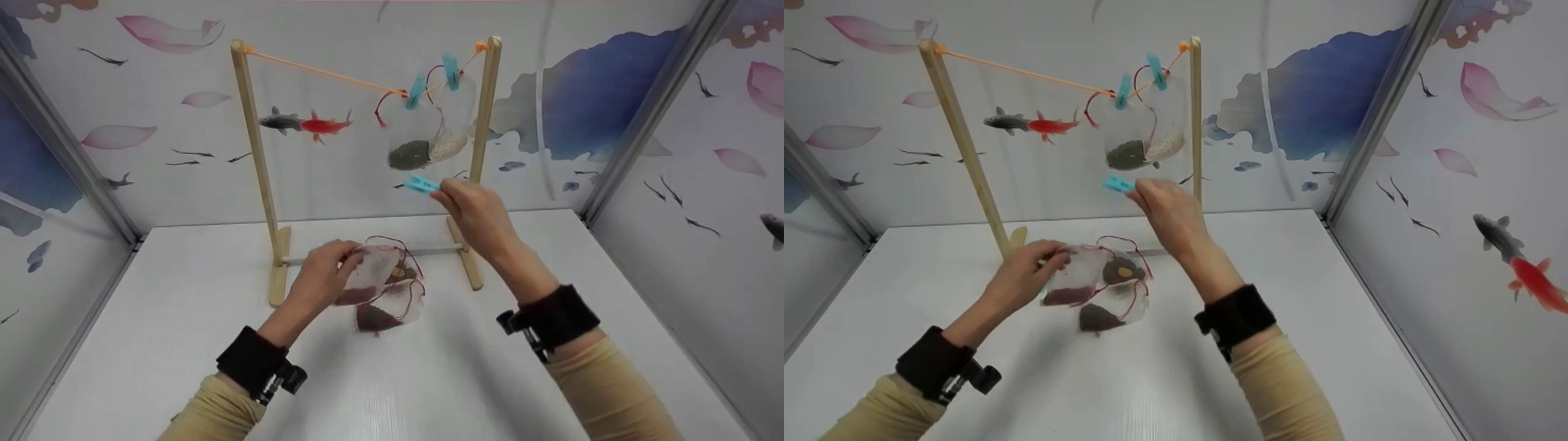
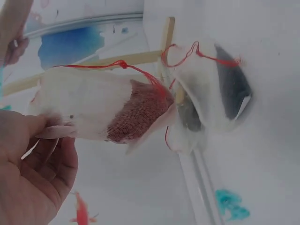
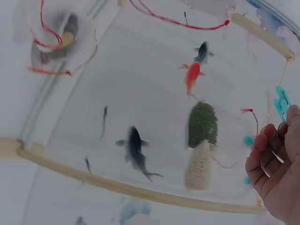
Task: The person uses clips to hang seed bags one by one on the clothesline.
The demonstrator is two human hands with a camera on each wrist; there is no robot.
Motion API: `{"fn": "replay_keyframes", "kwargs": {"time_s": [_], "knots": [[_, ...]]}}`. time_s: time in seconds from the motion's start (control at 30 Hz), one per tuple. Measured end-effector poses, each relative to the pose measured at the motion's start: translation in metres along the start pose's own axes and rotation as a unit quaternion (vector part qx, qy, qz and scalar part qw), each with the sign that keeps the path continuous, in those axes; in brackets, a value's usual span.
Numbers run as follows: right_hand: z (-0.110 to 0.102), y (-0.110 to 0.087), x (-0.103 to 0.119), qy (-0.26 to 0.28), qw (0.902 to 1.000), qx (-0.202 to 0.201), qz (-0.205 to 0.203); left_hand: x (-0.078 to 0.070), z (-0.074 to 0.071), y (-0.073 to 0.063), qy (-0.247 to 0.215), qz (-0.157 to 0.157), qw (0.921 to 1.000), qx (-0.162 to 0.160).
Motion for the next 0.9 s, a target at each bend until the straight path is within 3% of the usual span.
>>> {"fn": "replay_keyframes", "kwargs": {"time_s": [0.2,0.4,0.5,0.63,0.9], "knots": [[-0.031,0.077,-0.004,-0.058,0.9977,0.016,-0.029,-0.007,-0.030,0.046,-0.002,-0.035,0.9994,0.000],[-0.034,0.119,0.003,-0.166,0.9835,0.045,-0.056,-0.016,-0.052,0.088,0.073,-0.013,0.9960,-0.049],[-0.035,0.126,0.008,-0.202,0.9766,0.048,-0.054,-0.027,-0.058,0.102,0.121,-0.005,0.9896,-0.078],[-0.036,0.129,0.011,-0.210,0.9752,0.058,-0.039,-0.041,-0.066,0.116,0.156,-0.015,0.9813,-0.111],[-0.041,0.134,0.015,-0.171,0.9759,0.119,-0.064,-0.060,-0.078,0.135,0.117,-0.044,0.9765,-0.175]]}}
Point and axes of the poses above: each hand's wrist, its own y-axis towards the middle knuckle, its own z-axis out of the palm, x = y × z, the point moved 1 cm from there along y, towards the middle knuckle, and after that the axes turned 2 degrees about -y, right-handed, at the moved point
